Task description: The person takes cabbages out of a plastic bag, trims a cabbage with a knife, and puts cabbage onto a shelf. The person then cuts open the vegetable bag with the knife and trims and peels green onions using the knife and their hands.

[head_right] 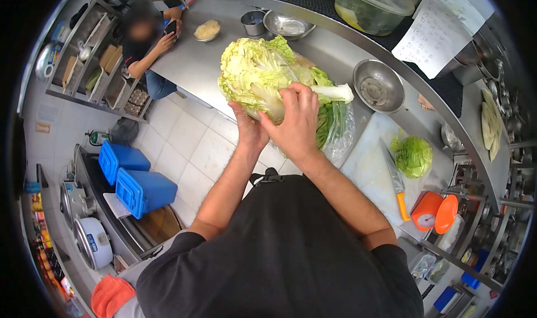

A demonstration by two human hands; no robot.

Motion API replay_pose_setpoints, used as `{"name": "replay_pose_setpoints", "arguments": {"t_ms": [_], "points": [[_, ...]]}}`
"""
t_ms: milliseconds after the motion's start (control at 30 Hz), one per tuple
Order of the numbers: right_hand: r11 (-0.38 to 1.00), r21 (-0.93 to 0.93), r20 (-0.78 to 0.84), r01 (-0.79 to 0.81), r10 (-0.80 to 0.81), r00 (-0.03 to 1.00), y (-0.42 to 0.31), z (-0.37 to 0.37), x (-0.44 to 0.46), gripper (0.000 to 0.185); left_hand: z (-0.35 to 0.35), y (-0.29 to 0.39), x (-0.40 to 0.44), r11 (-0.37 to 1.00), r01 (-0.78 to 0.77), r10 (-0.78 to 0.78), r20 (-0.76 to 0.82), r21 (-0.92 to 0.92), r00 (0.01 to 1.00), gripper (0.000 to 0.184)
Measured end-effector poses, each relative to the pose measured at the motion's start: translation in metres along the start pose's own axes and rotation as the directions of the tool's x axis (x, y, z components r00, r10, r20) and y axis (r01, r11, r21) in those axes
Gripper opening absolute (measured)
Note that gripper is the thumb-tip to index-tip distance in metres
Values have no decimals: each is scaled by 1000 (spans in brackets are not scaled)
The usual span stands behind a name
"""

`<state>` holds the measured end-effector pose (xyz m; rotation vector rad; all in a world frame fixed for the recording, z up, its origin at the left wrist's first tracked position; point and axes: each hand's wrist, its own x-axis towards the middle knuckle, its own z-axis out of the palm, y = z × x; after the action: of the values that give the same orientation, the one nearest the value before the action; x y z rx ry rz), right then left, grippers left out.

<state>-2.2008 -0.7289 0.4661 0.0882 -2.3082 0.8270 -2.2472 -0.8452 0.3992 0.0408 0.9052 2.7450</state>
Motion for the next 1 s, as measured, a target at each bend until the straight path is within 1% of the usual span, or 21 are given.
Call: {"name": "replay_pose_setpoints", "arguments": {"t_ms": [67, 167, 267, 367, 467, 500, 567, 700, 767, 833, 900, 1000], "points": [[998, -20, -32, 57, -57, 998, -1, 0, 0, 67, 7, 2, -1, 1000, 3, -3, -16, -3, 1000, 111], [984, -44, -83, 170, -173, 981, -1, 2, 0, 67, 16, 7, -3, 1000, 0, 0, 18, -11, 1000, 107], [973, -46, -64, 228, -231, 971, 1, 1, 5, 68, 17, 7, -3, 1000, 4, -4, -11, -17, 1000, 103], [958, -77, -78, 278, -283, 956, 4, 6, 5, 64, 17, 3, 2, 999, -35, 34, -60, -17, 998, 99], [924, -92, -54, 372, -378, 924, 8, 8, 4, 51, 17, 7, 2, 976, 48, -35, 67, -211, 997, 96], [913, -70, -64, 401, -406, 912, 8, 8, 5, 46, 26, 9, -1, 986, 17, -14, 18, -167, 1000, 95], [889, -23, -84, 458, -458, 885, 8, 8, 7, 37, 24, 5, 0, 985, 29, -25, 22, -171, 999, 91], [860, 58, -126, 508, -498, 858, 16, 8, 9, 29, 22, 2, 4, 979, 51, -52, 1, -198, 999, 85], [847, 112, -114, 519, -508, 854, 18, 5, 10, 27, 28, 0, 1, 984, 29, -38, -49, -174, 998, 88], [837, 108, -144, 536, -520, 842, 28, 12, 10, 25, 31, -2, 0, 987, 25, -39, -86, -159, 996, 90], [831, 125, -159, 542, -523, 838, 31, 12, 10, 25, 29, -6, 0, 987, 41, -59, -107, -157, 993, 90], [827, 183, -166, 532, -508, 846, 35, 8, 12, 28, 26, -10, -1, 995, 29, -40, -117, -98, 992, 91]]}}
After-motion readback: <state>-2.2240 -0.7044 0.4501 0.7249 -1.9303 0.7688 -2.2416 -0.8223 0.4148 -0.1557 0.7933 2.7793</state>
